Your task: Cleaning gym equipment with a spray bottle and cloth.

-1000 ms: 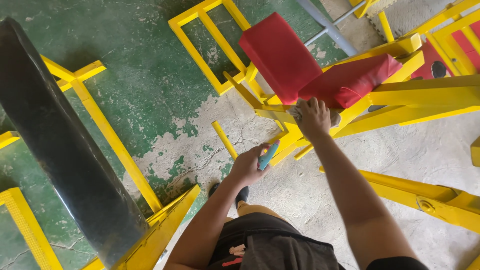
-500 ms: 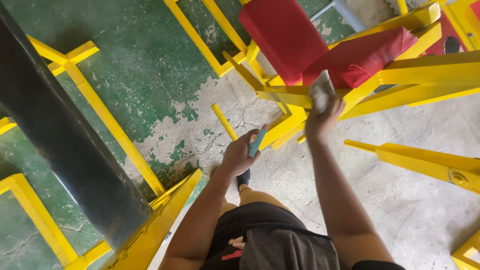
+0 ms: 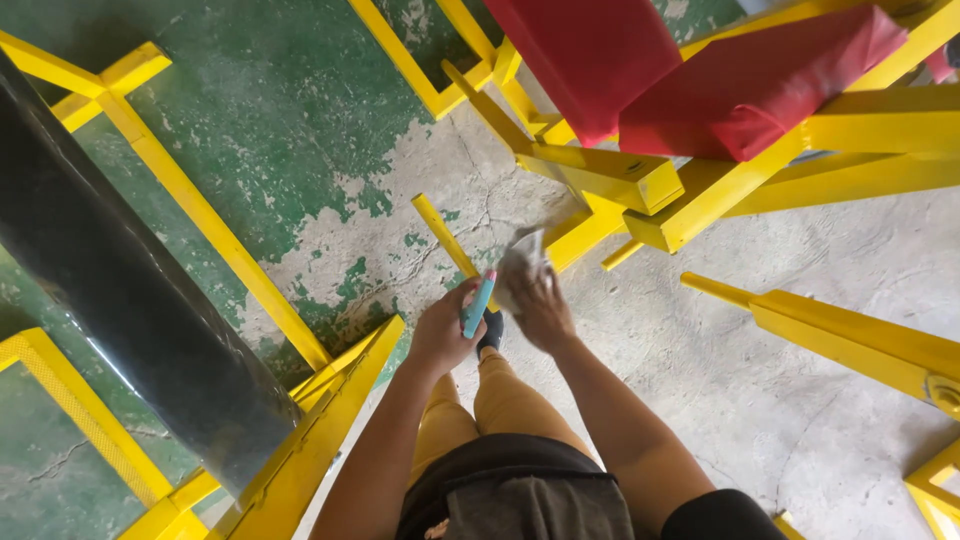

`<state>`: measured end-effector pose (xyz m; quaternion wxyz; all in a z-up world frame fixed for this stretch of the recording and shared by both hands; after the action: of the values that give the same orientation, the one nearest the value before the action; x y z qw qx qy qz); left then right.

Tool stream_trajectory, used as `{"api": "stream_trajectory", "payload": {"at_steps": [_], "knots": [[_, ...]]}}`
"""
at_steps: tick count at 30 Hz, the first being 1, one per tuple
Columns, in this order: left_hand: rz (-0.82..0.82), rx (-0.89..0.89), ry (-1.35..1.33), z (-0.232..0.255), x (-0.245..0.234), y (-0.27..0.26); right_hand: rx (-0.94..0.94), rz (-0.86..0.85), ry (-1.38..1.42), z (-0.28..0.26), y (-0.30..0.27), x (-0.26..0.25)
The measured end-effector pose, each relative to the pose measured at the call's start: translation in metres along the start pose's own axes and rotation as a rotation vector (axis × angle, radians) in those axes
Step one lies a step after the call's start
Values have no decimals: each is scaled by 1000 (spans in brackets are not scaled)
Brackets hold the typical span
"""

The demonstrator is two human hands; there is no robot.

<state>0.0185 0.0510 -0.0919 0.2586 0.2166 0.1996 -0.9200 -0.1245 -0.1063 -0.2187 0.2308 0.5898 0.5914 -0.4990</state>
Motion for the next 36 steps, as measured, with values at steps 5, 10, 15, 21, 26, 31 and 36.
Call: {"api": "stream_trajectory", "payload": {"at_steps": [5,10,15,21,26,31,36], "knots": [[-44,9,-48,-5,7,1,611,129,-733,84,15,1],[-70,-19,-93,4,2,-3,817,372,154,153,55,-45],[-89,7,-74,-2,8,-3,694,366,180,148,74,-39],[-114,-35,-33,-11,7,-7,377,285,-289,45,44,-30],[-21,49,28,-19,-1,-12,141,-125,-378,-60,19,14],[-6,-2,55,-31,-4,-20,104,-193,165,-82,12,-47],[63,70,39,-30,-14,-26,213,236,55,58,1,7]]}}
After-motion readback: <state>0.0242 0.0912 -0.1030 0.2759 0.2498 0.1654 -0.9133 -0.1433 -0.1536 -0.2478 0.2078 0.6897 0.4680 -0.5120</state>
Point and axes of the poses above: each hand's wrist, its own y-axis towards the middle knuckle, its own x-axis out of the palm, z = x × y, the point moved 3 cm from there along y, towards the middle knuckle, and after that the axes turned 3 degrees about -z, right-handed, at the moved point
